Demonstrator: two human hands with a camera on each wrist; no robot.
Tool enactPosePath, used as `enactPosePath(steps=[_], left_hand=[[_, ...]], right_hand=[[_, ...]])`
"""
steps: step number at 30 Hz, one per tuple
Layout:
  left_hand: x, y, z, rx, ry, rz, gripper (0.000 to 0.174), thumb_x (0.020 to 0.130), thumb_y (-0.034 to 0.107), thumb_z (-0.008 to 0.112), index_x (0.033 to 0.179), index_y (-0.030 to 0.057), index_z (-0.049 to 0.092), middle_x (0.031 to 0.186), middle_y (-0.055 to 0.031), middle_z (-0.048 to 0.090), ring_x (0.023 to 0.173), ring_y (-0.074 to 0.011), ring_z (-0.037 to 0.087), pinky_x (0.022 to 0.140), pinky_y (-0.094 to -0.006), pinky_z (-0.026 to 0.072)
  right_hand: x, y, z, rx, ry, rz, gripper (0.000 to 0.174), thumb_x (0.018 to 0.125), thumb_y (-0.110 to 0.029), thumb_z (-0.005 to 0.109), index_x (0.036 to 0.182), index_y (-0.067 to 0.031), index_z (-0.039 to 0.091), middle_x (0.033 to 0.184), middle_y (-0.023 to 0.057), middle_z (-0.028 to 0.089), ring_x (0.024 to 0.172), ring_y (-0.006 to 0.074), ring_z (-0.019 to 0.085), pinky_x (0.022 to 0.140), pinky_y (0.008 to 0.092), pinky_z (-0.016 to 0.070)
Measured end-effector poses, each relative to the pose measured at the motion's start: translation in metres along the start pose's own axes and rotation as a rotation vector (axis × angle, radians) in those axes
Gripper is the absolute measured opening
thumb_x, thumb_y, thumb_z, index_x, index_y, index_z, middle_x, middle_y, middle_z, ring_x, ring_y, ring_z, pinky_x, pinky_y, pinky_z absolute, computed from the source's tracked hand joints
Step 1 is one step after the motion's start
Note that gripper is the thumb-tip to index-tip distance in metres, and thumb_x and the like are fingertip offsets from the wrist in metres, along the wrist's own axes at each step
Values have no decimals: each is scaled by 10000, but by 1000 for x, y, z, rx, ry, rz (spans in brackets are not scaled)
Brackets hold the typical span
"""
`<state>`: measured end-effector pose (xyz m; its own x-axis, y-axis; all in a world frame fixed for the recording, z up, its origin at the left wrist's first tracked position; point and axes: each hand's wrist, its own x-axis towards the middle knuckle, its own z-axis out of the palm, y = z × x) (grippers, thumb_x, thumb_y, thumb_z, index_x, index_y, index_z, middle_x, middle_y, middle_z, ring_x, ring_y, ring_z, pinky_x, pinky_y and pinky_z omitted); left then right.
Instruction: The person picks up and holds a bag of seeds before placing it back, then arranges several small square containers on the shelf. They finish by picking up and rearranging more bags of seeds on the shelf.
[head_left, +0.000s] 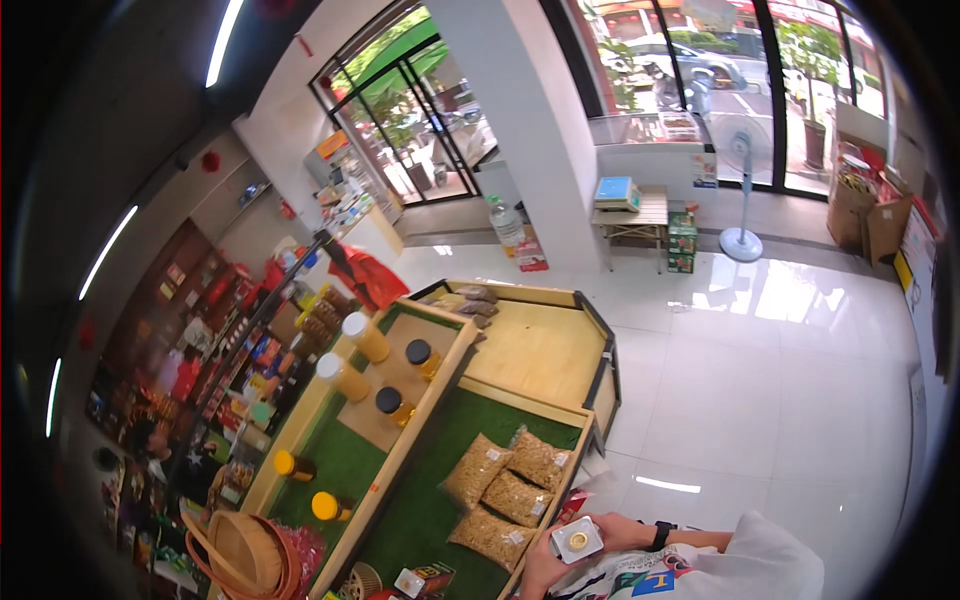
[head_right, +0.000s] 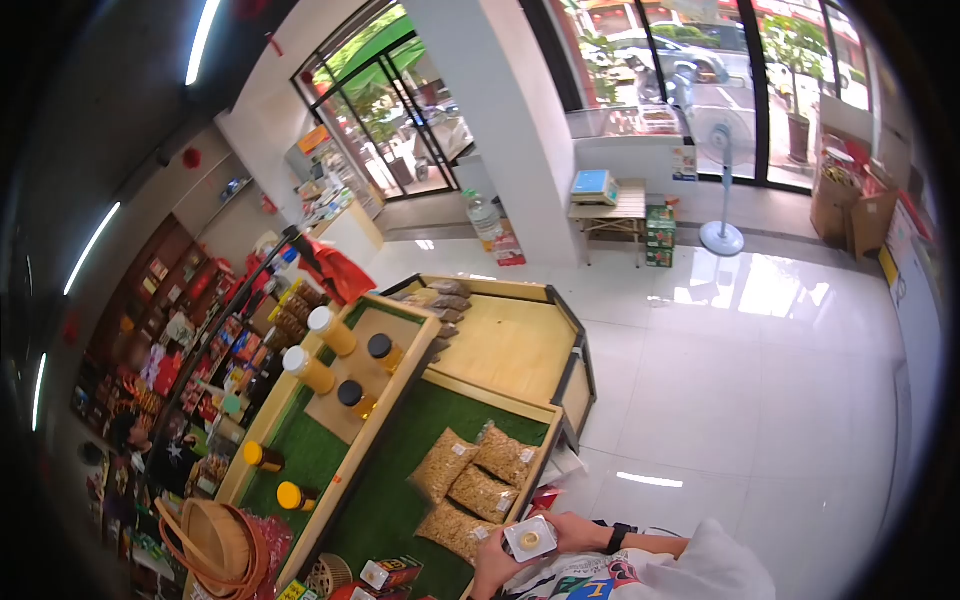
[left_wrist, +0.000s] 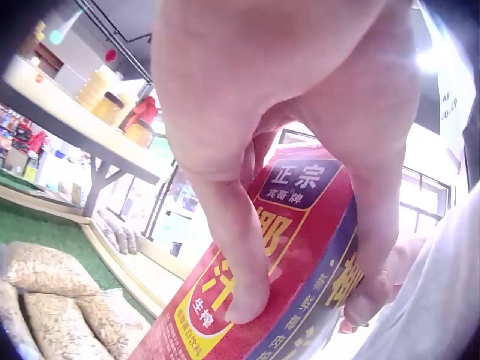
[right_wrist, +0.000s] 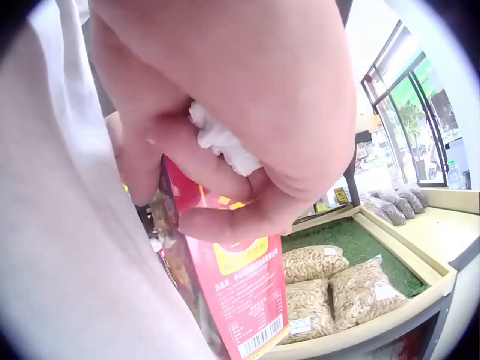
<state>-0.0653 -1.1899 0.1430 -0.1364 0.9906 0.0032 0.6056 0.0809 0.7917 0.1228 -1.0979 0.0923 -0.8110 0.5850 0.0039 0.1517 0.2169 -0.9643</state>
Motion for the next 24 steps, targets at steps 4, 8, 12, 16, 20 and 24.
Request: enactPosePath(steps=[4, 8, 12, 16, 20, 24], left_hand=[[16, 23, 24, 43, -56, 84, 769, 534, 354, 932, 1168, 59, 613, 1005, -139, 698, 915, -282, 695, 796, -378, 542], [30, 54, 52, -7, -143, 99, 783, 546, 350, 932, 1181, 34, 600, 1027, -138, 697, 962, -275, 687, 823, -367, 541], [38, 52, 85, -10, -186, 157, 765, 575, 349, 907, 1210, 75, 579, 1042, -159, 681, 977, -306, 673, 827, -371, 531], [34, 74, 113, -42, -302, 108, 744, 580, 367, 905, 1182, 69, 587, 1009, -153, 686, 948, -292, 682, 809, -367, 531], [43, 88, 123, -29, -418, 93, 791, 578, 374, 920, 1201, 39, 566, 1038, -135, 689, 969, -232, 680, 838, -346, 528], [54, 70, 140, -81, -424, 96, 794, 580, 349, 923, 1206, 20, 562, 1069, -132, 686, 1007, -216, 667, 883, -337, 515]], right_hand=[[-31, -14, -28, 42, 108, 22, 632, 744, -251, 787, 1266, -112, 460, 1009, 202, 675, 952, 389, 650, 824, 430, 516], [-62, 9, -48, -26, 199, 82, 650, 769, -267, 784, 1309, -112, 457, 1030, 187, 677, 959, 363, 667, 840, 401, 532], [-90, -3, -67, -32, 319, 109, 630, 748, -278, 790, 1283, -114, 499, 1028, 188, 680, 954, 370, 665, 833, 414, 536], [-125, 21, -70, -120, 372, 234, 648, 720, -302, 784, 1281, -119, 516, 1009, 189, 681, 913, 394, 657, 813, 433, 534], [-142, 26, -77, -128, 442, 263, 635, 704, -312, 779, 1258, -112, 540, 1005, 188, 680, 890, 398, 655, 810, 438, 532], [-143, 25, -84, -138, 478, 329, 608, 712, -294, 778, 1248, -124, 546, 1009, 186, 680, 894, 394, 657, 811, 435, 533]])
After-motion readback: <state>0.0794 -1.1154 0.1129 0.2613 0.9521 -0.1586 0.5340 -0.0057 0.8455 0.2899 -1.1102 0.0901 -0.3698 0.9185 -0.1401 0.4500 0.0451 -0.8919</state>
